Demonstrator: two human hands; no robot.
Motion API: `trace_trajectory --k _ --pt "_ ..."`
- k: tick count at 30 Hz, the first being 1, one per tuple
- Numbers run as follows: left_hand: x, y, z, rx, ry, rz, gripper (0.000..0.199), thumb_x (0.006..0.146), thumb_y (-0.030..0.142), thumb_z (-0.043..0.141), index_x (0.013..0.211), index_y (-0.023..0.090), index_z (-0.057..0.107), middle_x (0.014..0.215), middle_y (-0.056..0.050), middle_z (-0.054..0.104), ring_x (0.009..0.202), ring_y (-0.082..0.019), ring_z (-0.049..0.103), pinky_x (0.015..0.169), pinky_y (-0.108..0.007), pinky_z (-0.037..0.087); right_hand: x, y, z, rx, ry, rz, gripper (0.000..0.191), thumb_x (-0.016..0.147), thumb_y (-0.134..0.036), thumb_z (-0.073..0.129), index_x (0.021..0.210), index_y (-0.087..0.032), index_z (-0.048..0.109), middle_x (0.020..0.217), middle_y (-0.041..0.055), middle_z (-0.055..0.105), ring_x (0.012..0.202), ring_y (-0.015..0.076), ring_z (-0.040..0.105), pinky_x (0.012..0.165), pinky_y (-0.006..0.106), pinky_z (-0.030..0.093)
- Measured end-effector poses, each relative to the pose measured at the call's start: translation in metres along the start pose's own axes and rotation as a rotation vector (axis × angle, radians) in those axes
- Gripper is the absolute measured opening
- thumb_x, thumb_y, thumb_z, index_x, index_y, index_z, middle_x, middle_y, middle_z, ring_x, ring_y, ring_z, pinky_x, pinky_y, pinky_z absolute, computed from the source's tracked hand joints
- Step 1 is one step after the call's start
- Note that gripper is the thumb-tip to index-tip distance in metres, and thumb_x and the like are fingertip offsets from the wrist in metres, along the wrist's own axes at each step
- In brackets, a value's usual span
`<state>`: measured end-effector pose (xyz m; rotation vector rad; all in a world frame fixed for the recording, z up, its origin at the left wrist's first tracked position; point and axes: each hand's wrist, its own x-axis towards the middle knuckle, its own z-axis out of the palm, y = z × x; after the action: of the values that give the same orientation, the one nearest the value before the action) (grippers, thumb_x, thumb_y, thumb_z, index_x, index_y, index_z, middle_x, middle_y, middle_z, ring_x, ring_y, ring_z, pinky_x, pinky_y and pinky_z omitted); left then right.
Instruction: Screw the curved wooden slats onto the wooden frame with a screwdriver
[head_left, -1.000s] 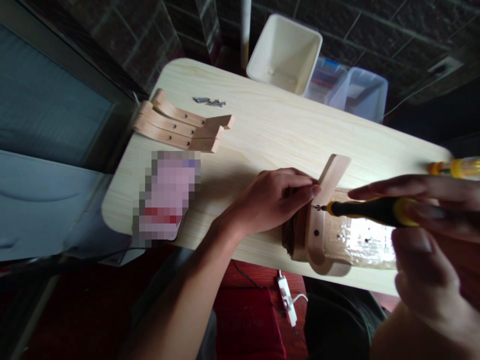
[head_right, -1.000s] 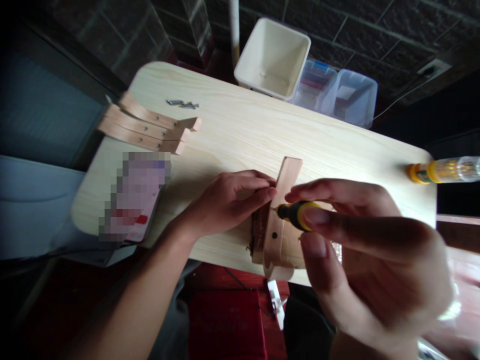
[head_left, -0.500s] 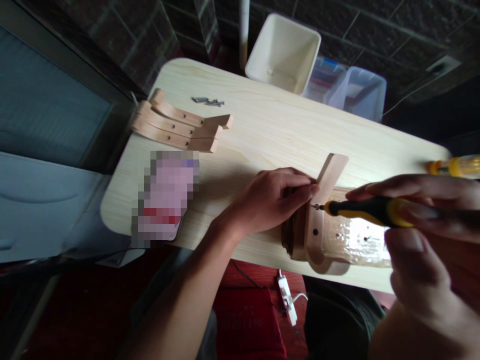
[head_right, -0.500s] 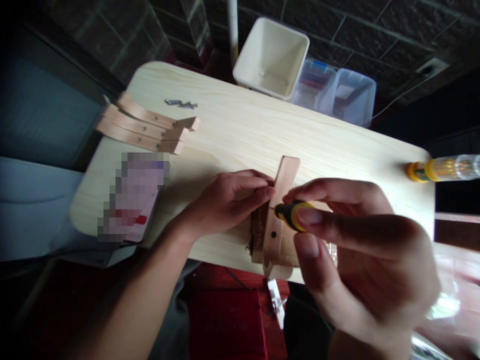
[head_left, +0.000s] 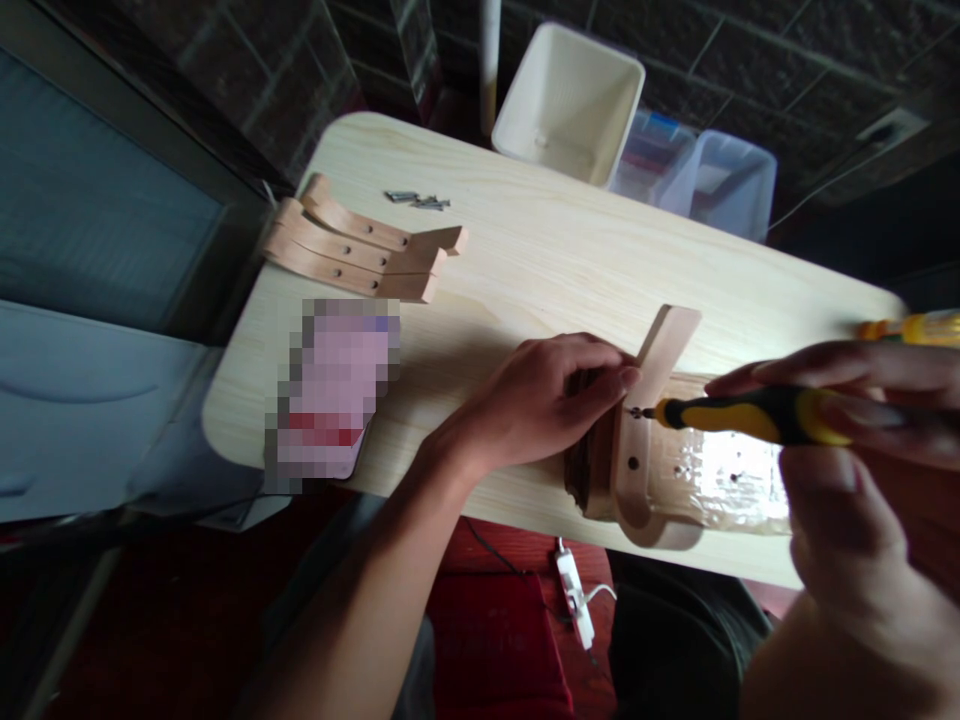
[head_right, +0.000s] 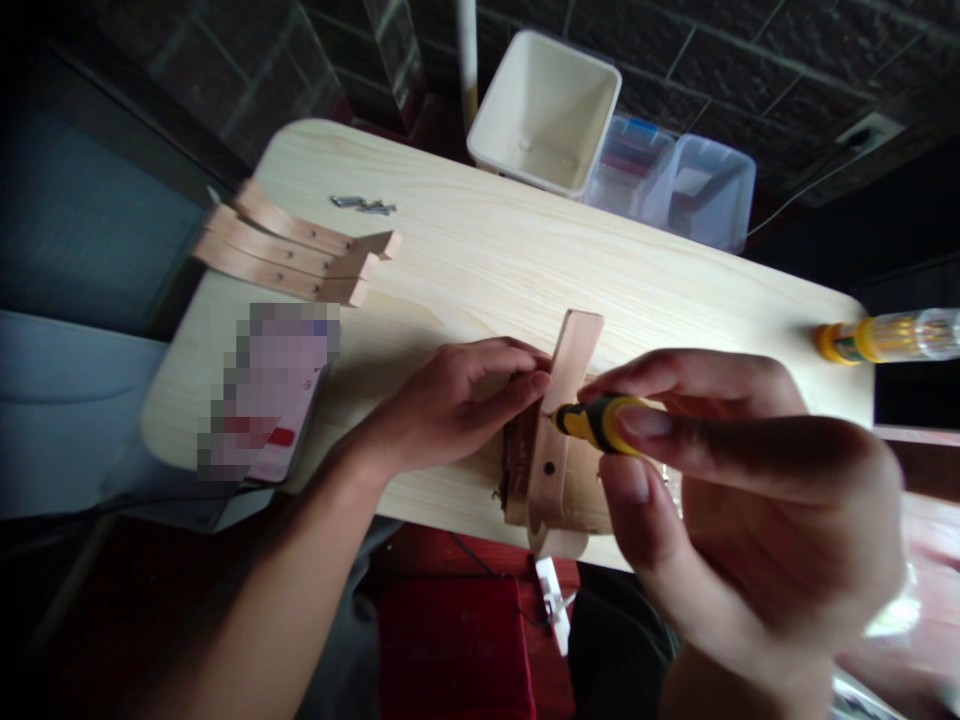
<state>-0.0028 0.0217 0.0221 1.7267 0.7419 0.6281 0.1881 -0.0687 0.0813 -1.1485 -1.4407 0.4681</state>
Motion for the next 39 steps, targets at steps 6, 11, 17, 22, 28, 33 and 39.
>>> trace_trajectory --k 6,11,17,22,28,33,39 --pt "-0.008 0.001 -0.012 -0.026 -0.15 -0.024 0.04 0.101 0.026 0.069 0.14 0.019 0.065 0.149 -0.009 0.07 0.137 -0.024 0.067 0.116 -0.036 0.052 0.0 0.002 -0.004 0.015 0.011 -0.009 0.042 0.081 -0.005 0.081 0.112 -0.031 0.088 0.106 0.0033 0.083 0.086 0.0301 0.082 0.046 0.047 0.073" --pt "-0.017 -0.003 -0.018 0.077 -0.244 -0.04 0.078 0.086 0.026 0.086 0.155 0.016 0.05 0.16 -0.013 0.06 0.148 -0.027 0.058 0.128 -0.042 0.045 0.001 0.006 -0.004 0.002 0.02 -0.028 0.043 0.079 -0.009 0.082 0.112 -0.035 0.088 0.105 0.0016 0.084 0.081 0.0339 0.082 0.043 0.052 0.071" --pt "-0.015 -0.009 -0.016 0.086 -0.269 -0.011 0.079 0.088 0.035 0.088 0.156 0.021 0.049 0.159 -0.01 0.06 0.147 -0.027 0.059 0.126 -0.042 0.047 0.0 -0.001 -0.002 0.0 0.048 0.014 0.052 0.07 -0.001 0.081 0.111 -0.033 0.088 0.106 0.0055 0.084 0.085 0.0372 0.082 0.048 0.057 0.071" --pt "-0.015 -0.014 -0.013 0.115 -0.256 0.036 0.081 0.083 0.036 0.093 0.152 0.023 0.052 0.156 -0.01 0.061 0.145 -0.028 0.058 0.125 -0.044 0.047 0.0 -0.003 -0.005 0.015 0.045 0.045 0.051 0.07 -0.001 0.08 0.11 -0.033 0.088 0.105 0.0068 0.084 0.082 0.0384 0.081 0.046 0.059 0.069" --pt "-0.016 -0.015 -0.01 0.094 -0.256 0.075 0.073 0.085 0.022 0.083 0.151 0.025 0.052 0.154 -0.011 0.058 0.147 -0.03 0.054 0.127 -0.048 0.044 0.0 0.0 -0.008 0.013 0.019 0.034 0.053 0.068 -0.003 0.082 0.111 -0.035 0.088 0.105 0.0064 0.084 0.087 0.0406 0.082 0.049 0.06 0.07" --pt "-0.012 -0.009 -0.008 0.096 -0.268 0.059 0.07 0.083 0.018 0.08 0.149 0.02 0.055 0.154 -0.013 0.059 0.148 -0.031 0.053 0.129 -0.047 0.041 0.002 0.001 -0.004 -0.015 0.034 0.004 0.053 0.068 -0.004 0.082 0.109 -0.037 0.089 0.101 0.0041 0.085 0.078 0.0381 0.082 0.043 0.055 0.069" --pt "-0.005 -0.008 -0.003 0.001 -0.288 0.056 0.07 0.081 0.019 0.082 0.147 0.023 0.059 0.16 -0.013 0.057 0.153 -0.032 0.05 0.132 -0.049 0.039 0.004 0.0 -0.007 0.02 -0.003 0.017 0.058 0.067 0.002 0.079 0.112 -0.034 0.088 0.104 0.0045 0.085 0.085 0.0374 0.081 0.048 0.055 0.071"
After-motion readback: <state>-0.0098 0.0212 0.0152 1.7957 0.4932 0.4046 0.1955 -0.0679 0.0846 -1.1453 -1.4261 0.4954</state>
